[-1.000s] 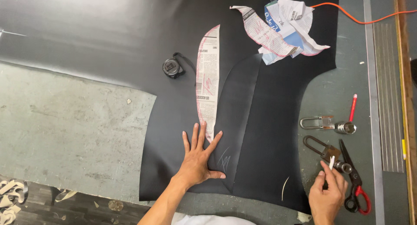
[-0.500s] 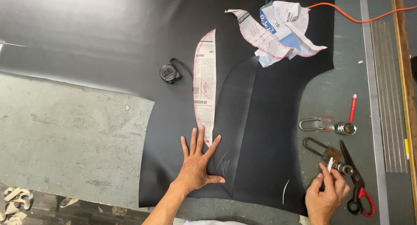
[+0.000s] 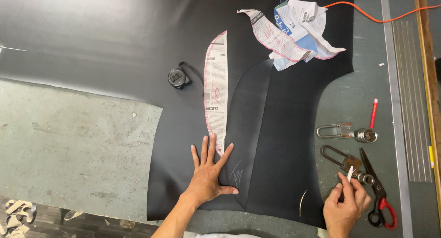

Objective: The person places a newspaper template on a black sheet, secures it with weights, and cuts the material around the template using shears. The person then removes the template and cuts a second piece using a cardboard template.

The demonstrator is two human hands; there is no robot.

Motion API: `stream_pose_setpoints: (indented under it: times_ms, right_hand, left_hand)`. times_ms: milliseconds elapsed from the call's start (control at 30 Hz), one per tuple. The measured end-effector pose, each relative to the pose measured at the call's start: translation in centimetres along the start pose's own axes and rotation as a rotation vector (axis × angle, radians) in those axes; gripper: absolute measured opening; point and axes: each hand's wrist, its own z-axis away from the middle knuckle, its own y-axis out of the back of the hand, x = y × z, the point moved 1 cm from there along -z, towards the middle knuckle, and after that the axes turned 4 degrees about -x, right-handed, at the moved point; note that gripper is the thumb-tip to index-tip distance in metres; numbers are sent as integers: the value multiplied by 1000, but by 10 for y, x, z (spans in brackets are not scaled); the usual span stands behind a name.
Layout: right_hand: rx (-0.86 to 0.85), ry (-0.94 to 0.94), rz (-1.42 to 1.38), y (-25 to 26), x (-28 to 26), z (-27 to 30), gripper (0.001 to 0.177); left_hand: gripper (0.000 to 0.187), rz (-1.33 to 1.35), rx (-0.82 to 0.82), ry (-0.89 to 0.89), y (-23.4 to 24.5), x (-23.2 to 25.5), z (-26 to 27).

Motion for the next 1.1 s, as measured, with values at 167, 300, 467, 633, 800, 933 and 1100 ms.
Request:
stream_pose_setpoints:
  times_ms: [167, 300, 467, 633, 800, 933, 1100]
  right_hand:
    - [-5, 10, 5, -1, 1, -1, 27]
    - [-1, 10, 22, -1, 2, 0, 26]
    - [-19, -2, 27, -2, 4, 1, 26]
    - [-24, -13, 26, -2, 3, 0, 26]
    - [-18, -1, 6, 0, 0, -1, 26]
    - [-21, -2, 12, 1, -1, -1, 27]
    - [-27, 8, 13, 1, -1, -3, 27]
  left_hand:
    - [141, 6, 8, -8, -1, -1, 0]
    - [141, 15, 12, -12, -2, -1, 0]
    - [141, 22, 25, -24, -2, -2, 0]
    - [141, 15, 15, -16, -3, -2, 0]
    - [142, 13, 9, -13, -2, -1, -1]
    - [141, 13, 24, -26, -2, -1, 0]
    - [142, 7, 12, -15, -1, -2, 0]
